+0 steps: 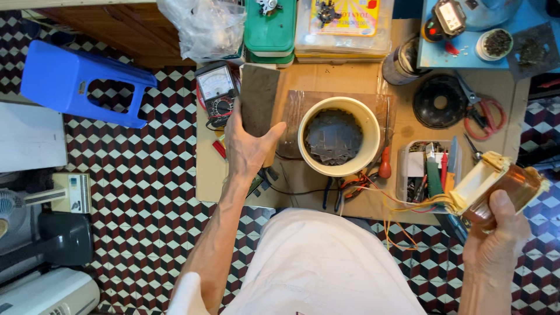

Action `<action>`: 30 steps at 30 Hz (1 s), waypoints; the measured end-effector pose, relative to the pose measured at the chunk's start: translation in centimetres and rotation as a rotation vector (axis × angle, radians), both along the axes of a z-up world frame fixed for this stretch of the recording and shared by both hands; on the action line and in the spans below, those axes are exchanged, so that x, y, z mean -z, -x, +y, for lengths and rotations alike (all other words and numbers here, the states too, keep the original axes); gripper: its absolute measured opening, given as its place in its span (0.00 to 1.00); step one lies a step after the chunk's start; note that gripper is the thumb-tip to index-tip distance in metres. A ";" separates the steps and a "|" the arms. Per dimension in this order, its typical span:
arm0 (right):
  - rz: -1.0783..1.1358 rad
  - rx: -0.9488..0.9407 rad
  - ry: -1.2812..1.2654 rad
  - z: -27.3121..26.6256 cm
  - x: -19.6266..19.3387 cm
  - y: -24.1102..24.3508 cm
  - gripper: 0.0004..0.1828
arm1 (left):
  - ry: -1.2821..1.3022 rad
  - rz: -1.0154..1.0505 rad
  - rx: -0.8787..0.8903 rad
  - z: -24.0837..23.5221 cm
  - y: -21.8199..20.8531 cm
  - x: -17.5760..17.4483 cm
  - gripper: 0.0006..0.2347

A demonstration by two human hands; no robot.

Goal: The person assembles an electrical component by handling a copper-wound coil and attaching black laminated metal plates to its sides. They repeatedly pick up plates from a bucket, position them against the coil, and adjust their placement on the workbench.

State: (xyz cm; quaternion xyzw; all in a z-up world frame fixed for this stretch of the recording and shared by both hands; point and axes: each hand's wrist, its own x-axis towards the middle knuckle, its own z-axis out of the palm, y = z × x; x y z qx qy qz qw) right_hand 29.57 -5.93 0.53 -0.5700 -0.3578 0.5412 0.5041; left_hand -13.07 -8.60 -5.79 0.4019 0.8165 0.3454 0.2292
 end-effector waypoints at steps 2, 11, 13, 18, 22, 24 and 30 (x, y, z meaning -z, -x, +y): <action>-0.127 0.005 -0.024 -0.4 0.5 -0.9 0.27 | 0.097 0.056 -0.091 -2.0 0.5 0.8 0.48; -0.073 0.052 0.032 -0.5 1.2 -0.8 0.26 | 0.500 -0.002 -0.130 -6.8 -4.6 7.2 0.48; -0.069 0.051 0.049 -0.7 1.2 -0.6 0.26 | 0.453 -0.004 -0.161 -5.9 -5.6 8.7 0.47; -0.041 0.044 0.042 -1.2 1.5 -0.9 0.27 | 0.249 0.121 -0.179 -4.1 -6.7 9.9 0.47; 0.000 0.042 0.056 -1.2 2.1 -1.3 0.30 | 0.167 0.228 -0.153 -1.5 -4.8 10.3 0.49; -0.007 0.038 0.065 -1.2 2.4 -1.5 0.31 | 0.102 0.296 -0.051 0.4 -2.8 10.8 0.50; -0.044 0.078 0.110 -1.5 2.1 -1.0 0.30 | 0.053 0.379 0.296 3.4 -0.4 12.7 0.49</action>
